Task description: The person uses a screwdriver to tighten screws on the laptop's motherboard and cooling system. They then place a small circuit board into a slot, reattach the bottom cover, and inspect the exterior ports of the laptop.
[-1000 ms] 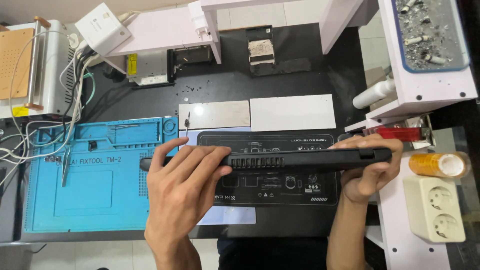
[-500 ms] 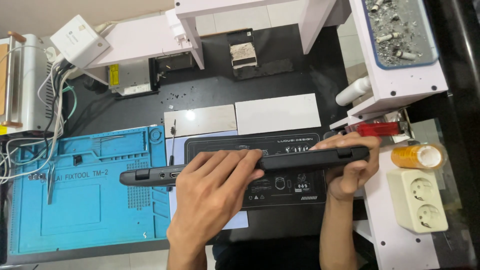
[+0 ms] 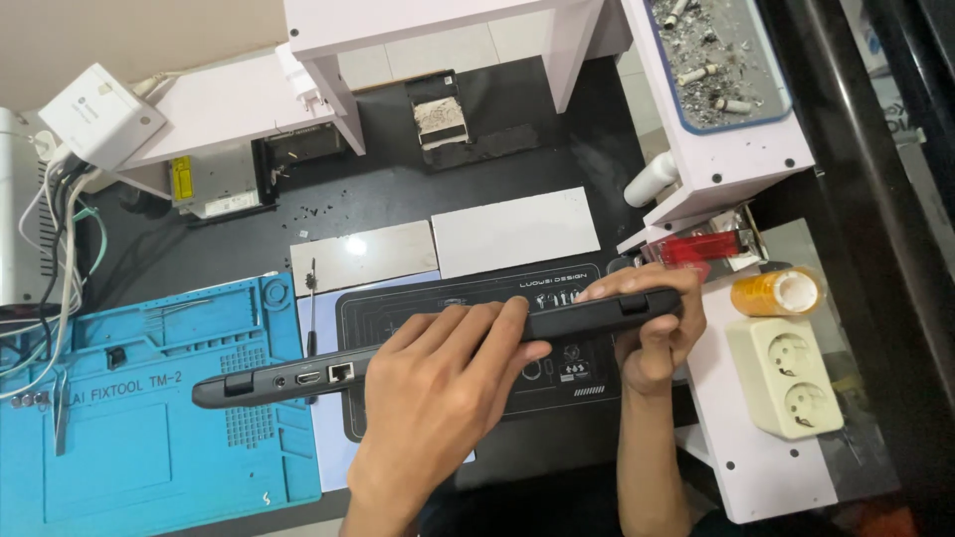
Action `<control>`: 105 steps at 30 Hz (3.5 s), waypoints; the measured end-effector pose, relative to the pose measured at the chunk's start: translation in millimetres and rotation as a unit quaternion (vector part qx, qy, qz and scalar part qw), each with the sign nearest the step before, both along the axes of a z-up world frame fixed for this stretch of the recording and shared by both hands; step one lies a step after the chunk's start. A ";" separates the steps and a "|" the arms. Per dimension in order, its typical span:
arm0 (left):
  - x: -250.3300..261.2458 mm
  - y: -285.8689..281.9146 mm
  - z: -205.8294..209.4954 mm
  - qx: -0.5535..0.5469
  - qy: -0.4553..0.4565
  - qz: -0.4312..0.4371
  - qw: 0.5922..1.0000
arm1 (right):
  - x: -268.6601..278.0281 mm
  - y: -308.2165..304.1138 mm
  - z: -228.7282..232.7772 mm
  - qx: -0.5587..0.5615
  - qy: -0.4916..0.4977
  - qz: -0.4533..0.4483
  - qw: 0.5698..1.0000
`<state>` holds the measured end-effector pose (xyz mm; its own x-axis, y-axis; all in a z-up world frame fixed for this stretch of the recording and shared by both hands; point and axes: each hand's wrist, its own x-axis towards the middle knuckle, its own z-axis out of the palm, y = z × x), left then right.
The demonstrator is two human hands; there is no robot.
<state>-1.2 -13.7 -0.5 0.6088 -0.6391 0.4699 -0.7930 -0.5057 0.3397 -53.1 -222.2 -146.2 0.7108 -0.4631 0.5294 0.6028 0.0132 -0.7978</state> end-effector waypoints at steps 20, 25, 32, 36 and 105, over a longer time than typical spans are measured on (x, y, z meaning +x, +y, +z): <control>-1.6 -2.0 -12.0 0.000 -0.014 0.016 1.000 | -6.6 -10.1 5.2 -0.006 0.018 0.045 0.999; -3.5 -2.2 -11.7 0.000 -0.020 0.018 1.000 | -6.2 -11.2 8.2 -0.005 0.006 0.052 0.999; -7.0 -1.9 -10.2 0.001 -0.026 0.021 0.999 | -11.5 -1.9 16.4 0.075 0.052 -0.010 0.996; -8.0 -2.2 -8.3 -0.008 -0.032 0.025 0.999 | -8.9 3.0 22.3 0.076 0.059 -0.055 0.994; 18.0 93.9 -106.7 -0.522 0.102 0.381 0.757 | -12.2 -10.9 -1.7 0.005 -0.010 0.020 1.000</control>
